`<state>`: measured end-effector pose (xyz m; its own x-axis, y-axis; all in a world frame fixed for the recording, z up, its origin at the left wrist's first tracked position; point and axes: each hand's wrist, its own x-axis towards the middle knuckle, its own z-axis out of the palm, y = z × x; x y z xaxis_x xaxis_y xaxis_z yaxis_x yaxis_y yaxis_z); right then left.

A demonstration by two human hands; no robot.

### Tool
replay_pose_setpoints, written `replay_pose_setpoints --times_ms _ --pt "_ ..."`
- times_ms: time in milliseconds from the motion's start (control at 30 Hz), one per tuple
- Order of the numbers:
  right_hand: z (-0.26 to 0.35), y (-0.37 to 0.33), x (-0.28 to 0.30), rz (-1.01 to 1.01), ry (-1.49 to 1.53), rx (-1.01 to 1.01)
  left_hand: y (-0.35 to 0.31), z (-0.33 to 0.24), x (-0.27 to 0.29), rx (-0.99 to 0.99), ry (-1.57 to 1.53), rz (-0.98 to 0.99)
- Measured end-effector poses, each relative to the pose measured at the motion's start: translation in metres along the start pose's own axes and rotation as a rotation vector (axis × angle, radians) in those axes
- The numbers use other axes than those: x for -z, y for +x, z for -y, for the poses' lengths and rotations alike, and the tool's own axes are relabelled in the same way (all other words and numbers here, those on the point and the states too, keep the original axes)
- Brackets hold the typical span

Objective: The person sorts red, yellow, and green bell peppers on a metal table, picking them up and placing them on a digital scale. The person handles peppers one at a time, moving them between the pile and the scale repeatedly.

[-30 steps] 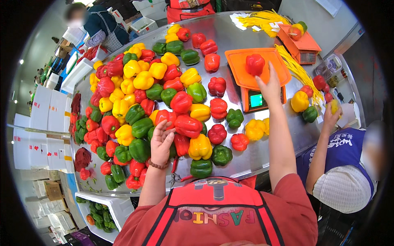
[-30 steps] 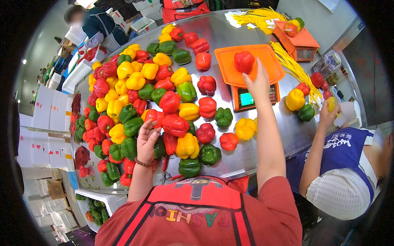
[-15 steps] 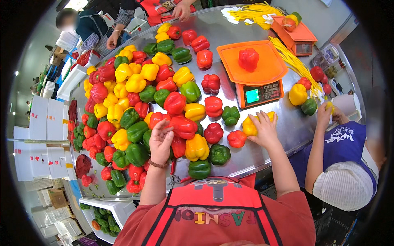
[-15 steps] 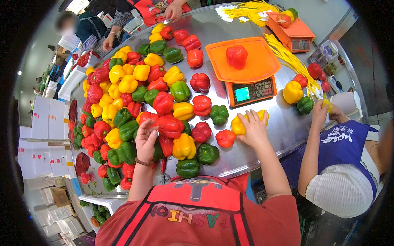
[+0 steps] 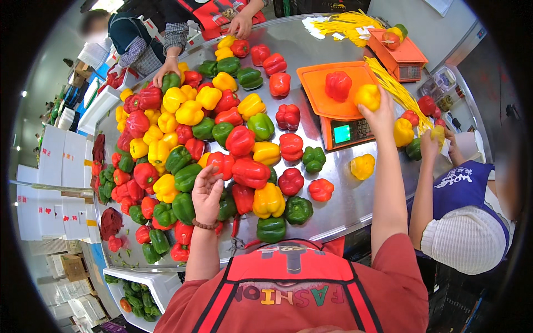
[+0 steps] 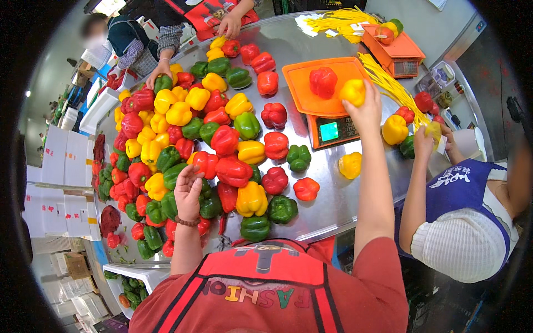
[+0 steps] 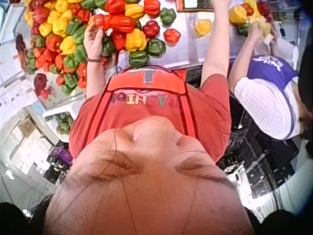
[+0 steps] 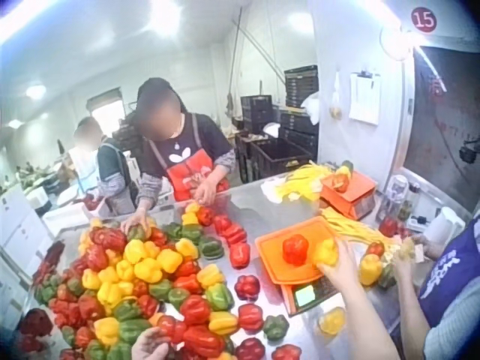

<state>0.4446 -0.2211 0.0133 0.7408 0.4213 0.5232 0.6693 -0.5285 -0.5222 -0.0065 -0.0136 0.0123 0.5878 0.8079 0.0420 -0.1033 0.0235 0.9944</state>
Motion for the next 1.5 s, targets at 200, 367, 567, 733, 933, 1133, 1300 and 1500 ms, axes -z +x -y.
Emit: replay_pose_setpoints --times_ms 200,367,567,733,933,1133,1300,1500 --pt "-0.027 0.005 -0.025 -0.021 0.142 -0.035 -0.004 0.003 0.006 0.011 0.024 0.007" --pt "0.000 -0.091 0.019 0.048 0.144 -0.232 0.000 0.008 0.018 -0.018 0.024 0.014" --pt "0.001 -0.179 0.032 0.104 -0.097 -0.295 -0.003 0.016 -0.007 0.072 0.002 0.093" --pt "0.021 -0.187 0.032 0.137 0.060 -0.376 -0.013 0.025 -0.034 0.065 0.111 0.208" --pt "0.031 -0.191 0.013 0.162 0.045 -0.258 -0.020 0.016 -0.048 -0.317 0.685 0.283" --pt "0.035 -0.196 0.004 0.153 0.006 -0.248 -0.027 0.024 -0.051 -0.439 0.908 0.271" --pt "0.025 -0.199 0.004 0.168 0.019 -0.198 -0.026 0.027 -0.052 -0.485 0.911 0.263" --pt "0.019 -0.151 0.058 -0.028 0.859 -0.677 -0.025 0.028 -0.051 -0.501 0.913 0.248"
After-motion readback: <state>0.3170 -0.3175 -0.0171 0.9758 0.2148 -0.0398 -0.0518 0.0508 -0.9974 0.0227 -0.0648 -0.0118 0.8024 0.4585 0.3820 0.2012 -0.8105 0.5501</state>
